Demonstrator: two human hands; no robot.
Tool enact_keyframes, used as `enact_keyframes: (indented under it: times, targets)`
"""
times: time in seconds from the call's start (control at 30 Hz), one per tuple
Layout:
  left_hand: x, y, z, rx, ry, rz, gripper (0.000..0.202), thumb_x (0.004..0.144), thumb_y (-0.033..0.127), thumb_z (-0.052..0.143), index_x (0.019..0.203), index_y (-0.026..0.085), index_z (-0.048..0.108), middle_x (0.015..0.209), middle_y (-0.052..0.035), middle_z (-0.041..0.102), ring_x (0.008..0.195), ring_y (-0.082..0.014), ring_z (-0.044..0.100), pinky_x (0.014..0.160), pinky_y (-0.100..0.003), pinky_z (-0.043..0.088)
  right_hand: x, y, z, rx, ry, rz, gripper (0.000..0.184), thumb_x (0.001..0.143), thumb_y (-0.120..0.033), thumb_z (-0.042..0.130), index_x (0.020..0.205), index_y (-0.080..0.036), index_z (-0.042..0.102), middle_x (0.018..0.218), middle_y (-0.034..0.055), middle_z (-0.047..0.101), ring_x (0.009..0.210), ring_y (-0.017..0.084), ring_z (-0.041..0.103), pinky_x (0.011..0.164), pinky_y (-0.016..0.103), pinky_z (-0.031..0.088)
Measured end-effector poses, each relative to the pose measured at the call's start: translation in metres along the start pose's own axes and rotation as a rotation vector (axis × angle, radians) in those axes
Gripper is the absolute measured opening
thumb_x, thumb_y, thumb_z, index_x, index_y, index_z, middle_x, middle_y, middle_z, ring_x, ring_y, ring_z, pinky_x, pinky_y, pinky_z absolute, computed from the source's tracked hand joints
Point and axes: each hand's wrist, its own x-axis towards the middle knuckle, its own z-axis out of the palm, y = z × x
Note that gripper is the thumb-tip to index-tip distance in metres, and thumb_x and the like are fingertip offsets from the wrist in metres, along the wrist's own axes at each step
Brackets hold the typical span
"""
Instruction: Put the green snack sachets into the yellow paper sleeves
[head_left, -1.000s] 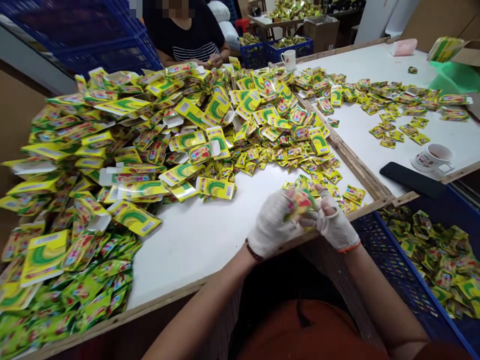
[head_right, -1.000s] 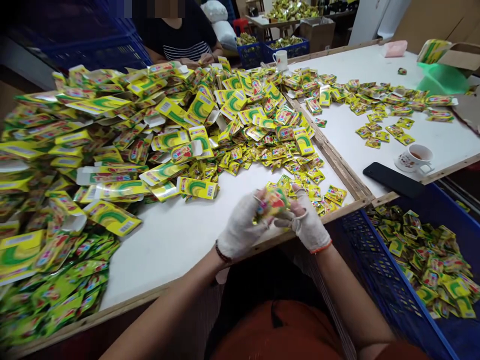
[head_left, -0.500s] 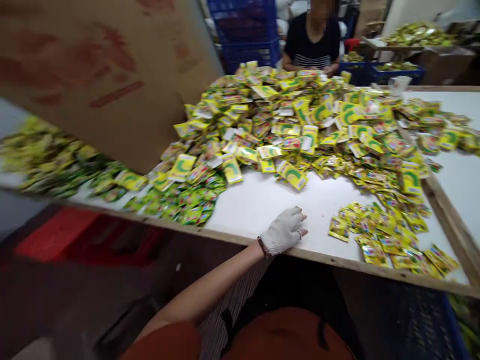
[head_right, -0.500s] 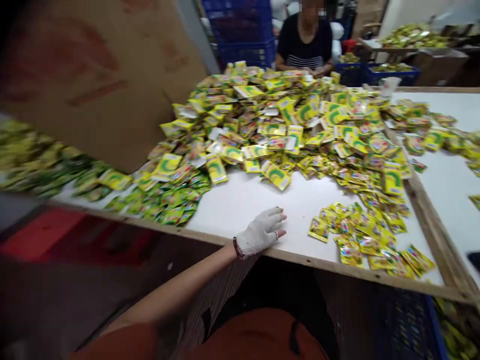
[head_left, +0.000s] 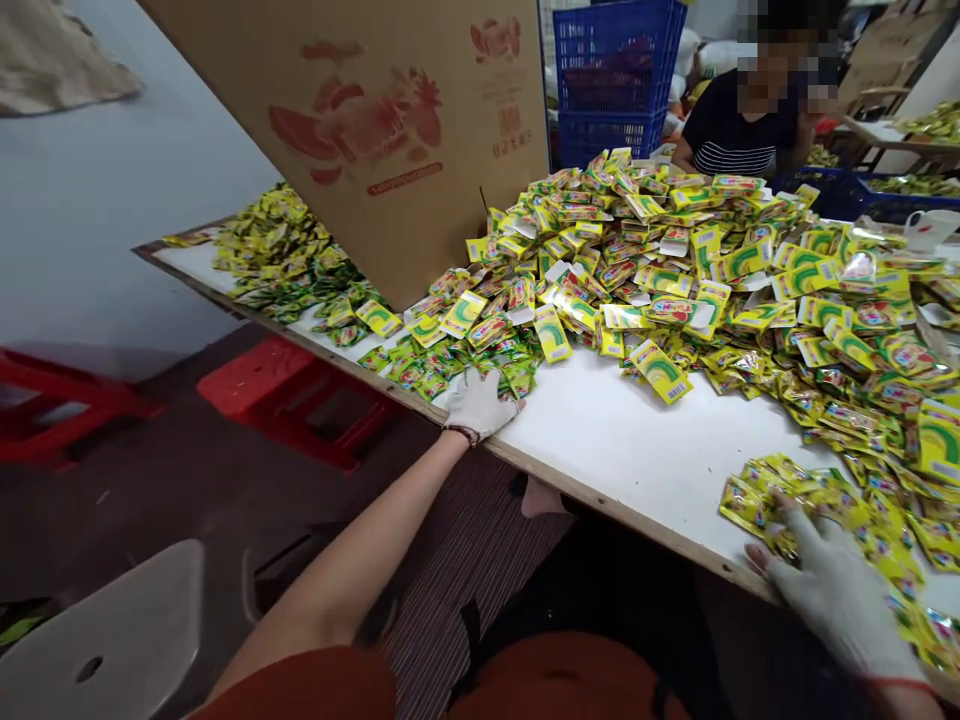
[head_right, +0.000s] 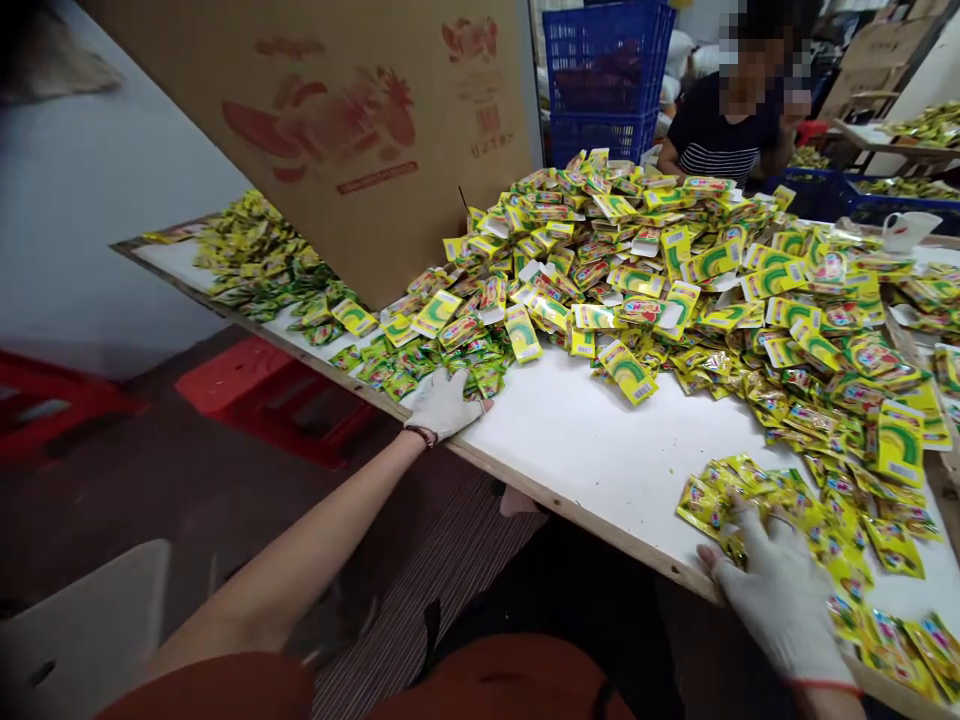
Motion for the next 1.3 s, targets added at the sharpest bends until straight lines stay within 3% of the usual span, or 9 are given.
enact_keyframes:
  times: [0.23, 0.37, 0.47, 0.57, 0.67, 0.83, 1.0, 1.17, 1.3]
  targets:
    - [-0.078, 0.123, 0.02, -0.093, 0.052, 0.522, 0.055, 0.08, 0.037, 0.062, 0.133, 0.026, 0.052, 0.134, -0.0154, 0.046, 0.116, -0.0348, 0.049, 0.093, -0.049, 0.044, 0.033, -0.042, -0.008, -0.01, 0.014, -0.104, 0.043, 0.088, -0.034, 0.048, 0.126, -0.017, 0.059, 0.12, 0.0161, 0.061, 0.098, 0.029, 0.061, 0.078, 0.038, 0.047]
    - [-0.097, 0.192, 0.039, -0.348, -0.022, 0.897, 0.063, 0.081, 0.027, 0.062, 0.141, 0.02, 0.045, 0.137, -0.017, 0.049, 0.122, -0.0333, 0.049, 0.102, -0.05, 0.043, 0.059, -0.031, -0.01, 0.173, 0.039, -0.107, 0.025, 0.086, -0.03, 0.045, 0.099, -0.019, 0.063, 0.087, 0.0087, 0.066, 0.081, 0.024, 0.06, 0.07, 0.032, 0.045]
    - [-0.089, 0.221, 0.05, -0.719, -0.047, 1.024, 0.065, 0.085, 0.04, 0.062, 0.143, 0.016, 0.043, 0.145, -0.0177, 0.045, 0.134, -0.0312, 0.043, 0.112, -0.046, 0.038, 0.075, -0.012, -0.02, 0.224, 0.12, -0.095, 0.023, 0.083, -0.024, 0.042, 0.089, -0.021, 0.064, 0.078, 0.0062, 0.064, 0.073, 0.021, 0.058, 0.066, 0.03, 0.043]
    - [-0.061, 0.219, 0.054, -0.943, 0.044, 0.955, 0.059, 0.086, 0.045, 0.06, 0.136, 0.016, 0.051, 0.142, -0.0168, 0.05, 0.136, -0.0314, 0.042, 0.114, -0.048, 0.037, 0.083, 0.002, -0.037, 0.153, 0.289, -0.068, 0.029, 0.087, -0.031, 0.043, 0.099, -0.018, 0.067, 0.091, 0.0111, 0.067, 0.081, 0.025, 0.06, 0.07, 0.034, 0.044]
    - [-0.023, 0.199, 0.049, -0.872, 0.103, 0.859, 0.038, 0.086, 0.029, 0.058, 0.122, 0.017, 0.061, 0.127, -0.0135, 0.061, 0.125, -0.0275, 0.053, 0.112, -0.046, 0.041, 0.089, -0.004, -0.051, 0.119, 0.351, -0.095, 0.035, 0.09, -0.039, 0.047, 0.107, -0.016, 0.067, 0.103, 0.0146, 0.065, 0.09, 0.028, 0.06, 0.077, 0.037, 0.046]
    - [0.025, 0.192, 0.032, -0.57, 0.203, 0.783, 0.054, 0.082, 0.018, 0.056, 0.136, 0.016, 0.053, 0.148, -0.0131, 0.045, 0.139, -0.0275, 0.038, 0.118, -0.046, 0.032, 0.096, -0.07, -0.044, 0.193, 0.12, -0.382, 0.039, 0.088, -0.042, 0.057, 0.119, -0.019, 0.066, 0.123, 0.0149, 0.061, 0.11, 0.029, 0.057, 0.094, 0.04, 0.045]
    - [0.044, 0.228, 0.018, -0.322, 0.123, 0.874, 0.053, 0.093, 0.041, 0.049, 0.141, 0.018, 0.048, 0.149, -0.0148, 0.042, 0.141, -0.0319, 0.033, 0.116, -0.051, 0.025, 0.089, -0.126, -0.012, 0.034, -0.137, -0.566, 0.059, 0.081, -0.057, 0.064, 0.134, -0.031, 0.059, 0.147, 0.0159, 0.046, 0.139, 0.043, 0.032, 0.109, 0.067, 0.017]
    - [0.043, 0.242, 0.029, -0.291, 0.045, 0.864, 0.048, 0.097, 0.05, 0.039, 0.126, 0.018, 0.058, 0.123, -0.0129, 0.061, 0.118, -0.0281, 0.054, 0.104, -0.046, 0.04, 0.101, -0.093, -0.012, -0.037, -0.154, -0.407, 0.049, 0.087, -0.045, 0.059, 0.133, -0.029, 0.058, 0.146, 0.0168, 0.047, 0.138, 0.04, 0.035, 0.108, 0.066, 0.019]
    - [0.025, 0.226, 0.041, -0.517, 0.139, 0.902, 0.047, 0.098, 0.045, 0.039, 0.132, 0.016, 0.052, 0.132, -0.0136, 0.057, 0.125, -0.0242, 0.051, 0.106, -0.039, 0.041, 0.123, -0.047, -0.03, -0.054, -0.021, -0.251, 0.028, 0.09, -0.038, 0.055, 0.106, -0.021, 0.069, 0.126, 0.0161, 0.059, 0.123, 0.035, 0.049, 0.102, 0.057, 0.034]
